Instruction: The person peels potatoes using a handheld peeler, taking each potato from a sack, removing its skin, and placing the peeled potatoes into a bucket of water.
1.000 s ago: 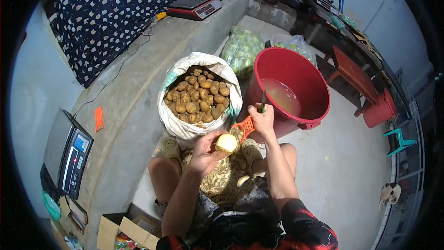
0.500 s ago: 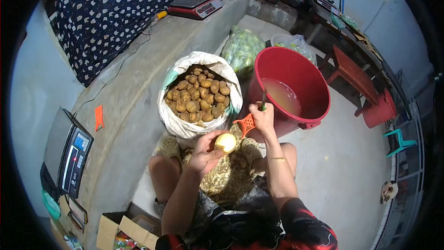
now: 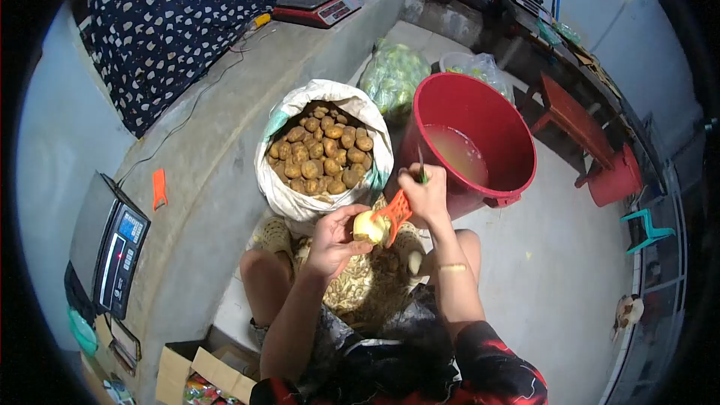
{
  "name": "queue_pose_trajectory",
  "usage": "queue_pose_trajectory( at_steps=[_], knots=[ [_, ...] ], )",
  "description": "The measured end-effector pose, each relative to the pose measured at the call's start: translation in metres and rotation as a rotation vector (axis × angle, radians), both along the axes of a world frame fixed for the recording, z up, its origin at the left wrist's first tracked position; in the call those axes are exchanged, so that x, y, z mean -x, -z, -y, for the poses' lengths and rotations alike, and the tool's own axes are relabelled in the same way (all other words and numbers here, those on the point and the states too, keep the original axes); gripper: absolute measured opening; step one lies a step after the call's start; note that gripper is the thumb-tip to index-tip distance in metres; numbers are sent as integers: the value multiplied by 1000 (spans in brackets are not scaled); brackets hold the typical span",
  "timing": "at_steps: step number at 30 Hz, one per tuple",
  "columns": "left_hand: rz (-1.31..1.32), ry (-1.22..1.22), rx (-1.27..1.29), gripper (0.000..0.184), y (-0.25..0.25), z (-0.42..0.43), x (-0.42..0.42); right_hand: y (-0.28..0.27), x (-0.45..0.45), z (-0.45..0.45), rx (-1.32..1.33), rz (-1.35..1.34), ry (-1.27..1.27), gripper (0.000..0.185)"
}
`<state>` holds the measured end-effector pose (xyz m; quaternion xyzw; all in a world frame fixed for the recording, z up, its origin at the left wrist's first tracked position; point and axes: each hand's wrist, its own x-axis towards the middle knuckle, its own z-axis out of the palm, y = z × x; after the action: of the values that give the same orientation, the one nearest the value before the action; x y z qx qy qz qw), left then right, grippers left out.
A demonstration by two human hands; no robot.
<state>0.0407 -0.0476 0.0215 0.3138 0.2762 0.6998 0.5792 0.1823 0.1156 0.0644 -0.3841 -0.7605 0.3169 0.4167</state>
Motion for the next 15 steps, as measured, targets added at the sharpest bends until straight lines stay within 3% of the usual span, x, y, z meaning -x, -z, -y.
queue_pose_trajectory(
  at_steps=[3, 4, 8, 10, 11, 12, 14, 15],
  knots=[
    [291, 177, 2, 59, 0, -4, 2, 18, -1, -18, 148, -85, 34, 28],
    [287, 179, -3, 59, 2, -6, 4, 15, 1, -15, 199, -153, 7, 29],
    [8, 53, 2, 60, 3, -3, 1, 4, -5, -1, -74, -15, -89, 27],
    [260, 137, 40, 62, -1, -3, 1, 34, -7, -30, 25, 54, 58, 26],
    [349, 193, 35, 61, -4, -1, 1, 41, -6, -32, 136, -54, 68, 27],
    [344, 196, 33, 61, -4, -2, 2, 33, -4, -25, 134, -59, 70, 27],
    [40, 33, 36, 59, 0, -4, -1, -5, -3, 1, 133, -35, -34, 27],
    [-37, 7, -33, 59, -5, -4, -4, -16, -5, 9, 9, 37, -70, 28]
  ],
)
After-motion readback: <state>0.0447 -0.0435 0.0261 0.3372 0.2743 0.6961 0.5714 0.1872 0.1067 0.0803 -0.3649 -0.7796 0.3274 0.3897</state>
